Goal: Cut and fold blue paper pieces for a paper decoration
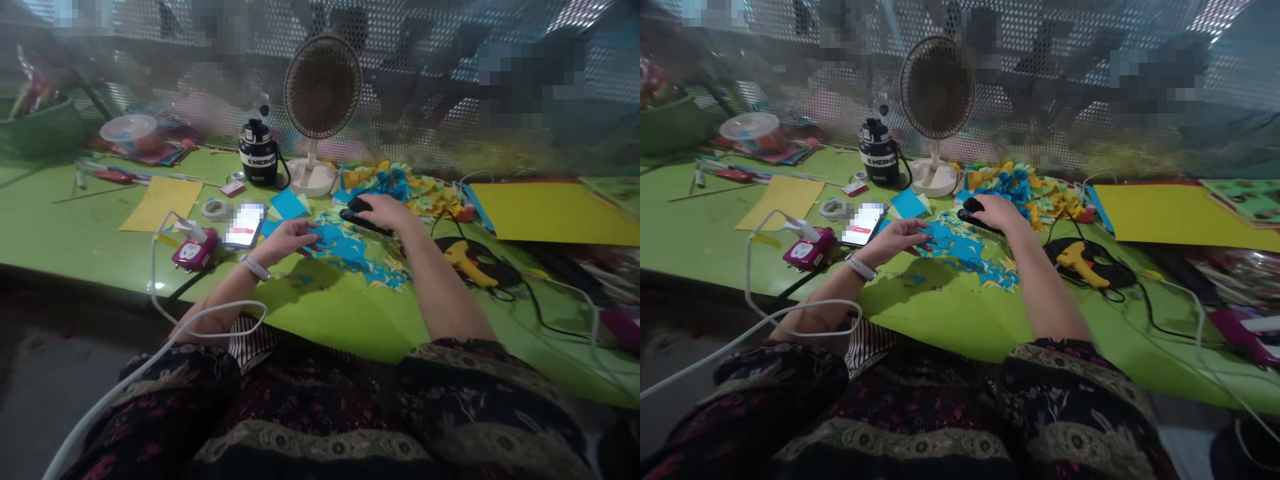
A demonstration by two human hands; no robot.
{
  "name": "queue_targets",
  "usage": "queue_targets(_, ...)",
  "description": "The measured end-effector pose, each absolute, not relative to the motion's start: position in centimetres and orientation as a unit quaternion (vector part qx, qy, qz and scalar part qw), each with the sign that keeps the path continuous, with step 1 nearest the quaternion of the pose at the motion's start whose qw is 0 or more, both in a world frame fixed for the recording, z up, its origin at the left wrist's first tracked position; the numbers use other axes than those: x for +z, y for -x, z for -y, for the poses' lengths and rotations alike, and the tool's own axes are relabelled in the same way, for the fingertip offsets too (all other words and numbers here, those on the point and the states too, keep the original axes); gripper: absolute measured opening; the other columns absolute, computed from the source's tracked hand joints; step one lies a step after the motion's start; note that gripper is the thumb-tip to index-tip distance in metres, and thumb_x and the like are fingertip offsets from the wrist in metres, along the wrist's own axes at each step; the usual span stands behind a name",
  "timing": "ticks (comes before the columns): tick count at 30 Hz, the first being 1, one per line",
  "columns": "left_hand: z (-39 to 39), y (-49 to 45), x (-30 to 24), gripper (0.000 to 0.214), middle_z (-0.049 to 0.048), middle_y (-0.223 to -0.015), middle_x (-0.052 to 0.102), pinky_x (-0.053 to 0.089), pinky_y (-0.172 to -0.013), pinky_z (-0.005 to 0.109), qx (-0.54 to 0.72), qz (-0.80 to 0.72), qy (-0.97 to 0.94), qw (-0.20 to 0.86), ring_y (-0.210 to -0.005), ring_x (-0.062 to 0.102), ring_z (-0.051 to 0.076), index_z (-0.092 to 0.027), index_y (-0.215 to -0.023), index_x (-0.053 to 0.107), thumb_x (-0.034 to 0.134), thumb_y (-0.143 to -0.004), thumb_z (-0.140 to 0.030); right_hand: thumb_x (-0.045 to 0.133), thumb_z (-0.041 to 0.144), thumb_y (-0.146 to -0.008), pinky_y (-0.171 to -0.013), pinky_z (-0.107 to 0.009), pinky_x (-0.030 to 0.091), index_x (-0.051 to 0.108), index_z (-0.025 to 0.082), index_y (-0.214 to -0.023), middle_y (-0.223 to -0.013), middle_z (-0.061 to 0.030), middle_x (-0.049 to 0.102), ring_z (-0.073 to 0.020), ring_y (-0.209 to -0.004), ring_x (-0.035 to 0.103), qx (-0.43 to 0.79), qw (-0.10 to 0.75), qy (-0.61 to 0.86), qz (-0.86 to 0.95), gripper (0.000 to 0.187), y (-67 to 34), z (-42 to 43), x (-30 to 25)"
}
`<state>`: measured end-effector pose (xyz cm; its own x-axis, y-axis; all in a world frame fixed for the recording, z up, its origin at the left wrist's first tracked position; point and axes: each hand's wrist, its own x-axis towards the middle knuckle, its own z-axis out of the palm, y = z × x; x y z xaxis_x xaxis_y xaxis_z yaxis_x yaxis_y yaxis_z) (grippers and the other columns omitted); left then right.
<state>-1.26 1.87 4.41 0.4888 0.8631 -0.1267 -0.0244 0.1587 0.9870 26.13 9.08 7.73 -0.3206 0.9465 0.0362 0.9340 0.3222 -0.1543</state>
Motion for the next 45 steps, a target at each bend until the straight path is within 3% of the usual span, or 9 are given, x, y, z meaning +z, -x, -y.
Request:
queue_targets(7, -1.7, 1.0, 4.4, 0.027, 0.0079, -0.090, 0.074, 0.056, -0.060, 0.024, 0.331, -0.392, -0.553, 0.656, -0.075, 0.074, 0.016, -0.012, -0.112, 0.059, 0.068, -0.087, -0.016, 0.064, 0.031, -0.087, -0.089, -0.041, 0.049, 0.066, 0.018, -0.124, -0.123, -0.0161, 0.069, -0.0334, -0.111, 0.063, 0.025, 0.038, 0.634, 0.772, 0.038, -25.6, -10.5, 5.1)
queue_targets(9, -1.7, 0.9, 4.4, 0.027, 0.0076, -0.091, 0.073, 0.056, -0.061, 0.025, 0.333, -0.392, -0.550, 0.658, -0.075, 0.074, 0.016, -0.012, -0.113, 0.059, 0.067, -0.088, -0.016, 0.064, 0.029, -0.087, -0.095, -0.044, 0.048, 0.067, 0.016, -0.122, -0.124, -0.0174, 0.068, -0.0339, -0.115, 0.061, 0.018, 0.092, 0.627, 0.773, 0.038, -25.5, -9.8, 5.0)
queue_targets(12, -1.7, 0.8, 4.3, 0.028, 0.0064, -0.092, 0.073, 0.056, -0.059, 0.023, 0.337, -0.388, -0.542, 0.665, -0.072, 0.073, 0.015, -0.013, -0.114, 0.059, 0.069, -0.088, -0.017, 0.064, 0.030, -0.086, -0.105, -0.047, 0.044, 0.069, 0.014, -0.119, -0.127, -0.0175, 0.066, -0.0325, -0.120, 0.059, 0.065, 0.248, 0.590, 0.765, 0.037, -25.1, -7.4, 4.9)
queue_targets(14, -1.6, 0.8, 4.1, 0.029, 0.0053, -0.091, 0.072, 0.055, -0.058, 0.021, 0.338, -0.381, -0.537, 0.672, -0.071, 0.073, 0.013, -0.014, -0.114, 0.060, 0.070, -0.087, -0.018, 0.064, 0.038, -0.087, -0.099, -0.046, 0.050, 0.069, 0.016, -0.116, -0.118, -0.0136, 0.071, -0.0279, -0.109, 0.066, 0.211, 0.346, 0.546, 0.733, 0.037, -24.6, -4.9, 4.9)
queue_targets(16, -1.6, 0.7, 3.9, 0.028, 0.0046, -0.090, 0.071, 0.055, -0.058, 0.020, 0.335, -0.375, -0.536, 0.678, -0.071, 0.073, 0.013, -0.015, -0.112, 0.060, 0.071, -0.087, -0.019, 0.068, 0.045, -0.083, -0.095, -0.045, 0.053, 0.071, 0.018, -0.111, -0.105, -0.0104, 0.076, -0.0253, -0.100, 0.070, 0.368, 0.386, 0.502, 0.681, 0.039, -23.9, -2.3, 4.8)
queue_targets(19, -1.6, 0.5, 3.6, 0.025, 0.0040, -0.089, 0.071, 0.056, -0.059, 0.021, 0.324, -0.374, -0.542, 0.680, -0.073, 0.073, 0.013, -0.015, -0.110, 0.061, 0.070, -0.087, -0.019, 0.075, 0.045, -0.076, -0.090, -0.043, 0.055, 0.073, 0.019, -0.102, -0.095, -0.0075, 0.077, -0.0223, -0.089, 0.072, 0.462, 0.392, 0.485, 0.630, 0.037, -22.9, 0.6, 4.6)
queue_targets(24, -1.7, 0.3, 3.0, 0.026, 0.0034, -0.089, 0.071, 0.058, -0.064, 0.023, 0.308, -0.363, -0.556, 0.681, -0.074, 0.071, 0.012, -0.015, -0.109, 0.062, 0.072, -0.086, -0.023, 0.077, 0.043, -0.072, -0.082, -0.039, 0.057, 0.073, 0.019, -0.094, -0.085, -0.0043, 0.075, -0.0197, -0.078, 0.071, 0.494, 0.385, 0.482, 0.613, 0.033, -22.4, 1.8, 4.4)
queue_targets(35, -1.3, 0.2, 3.2, 0.027, 0.0026, -0.090, 0.071, 0.056, -0.063, 0.018, 0.294, -0.351, -0.572, 0.680, -0.074, 0.069, 0.009, -0.015, -0.111, 0.063, 0.070, -0.086, -0.022, 0.075, 0.042, -0.072, -0.078, -0.036, 0.054, 0.074, 0.019, -0.092, -0.087, -0.0044, 0.075, -0.0174, -0.077, 0.066, 0.494, 0.361, 0.479, 0.630, 0.030, -22.0, 2.3, 4.3)
queue_targets(45, -1.3, 0.2, 3.0, 0.025, 0.0041, -0.090, 0.070, 0.058, -0.063, 0.021, 0.300, -0.343, -0.570, 0.683, -0.075, 0.070, 0.011, -0.014, -0.110, 0.064, 0.069, -0.086, -0.020, 0.077, 0.040, -0.071, -0.080, -0.036, 0.054, 0.074, 0.020, -0.093, -0.089, -0.0037, 0.075, -0.0176, -0.078, 0.067, 0.511, 0.365, 0.484, 0.609, 0.029, -22.0, 2.5, 4.5)
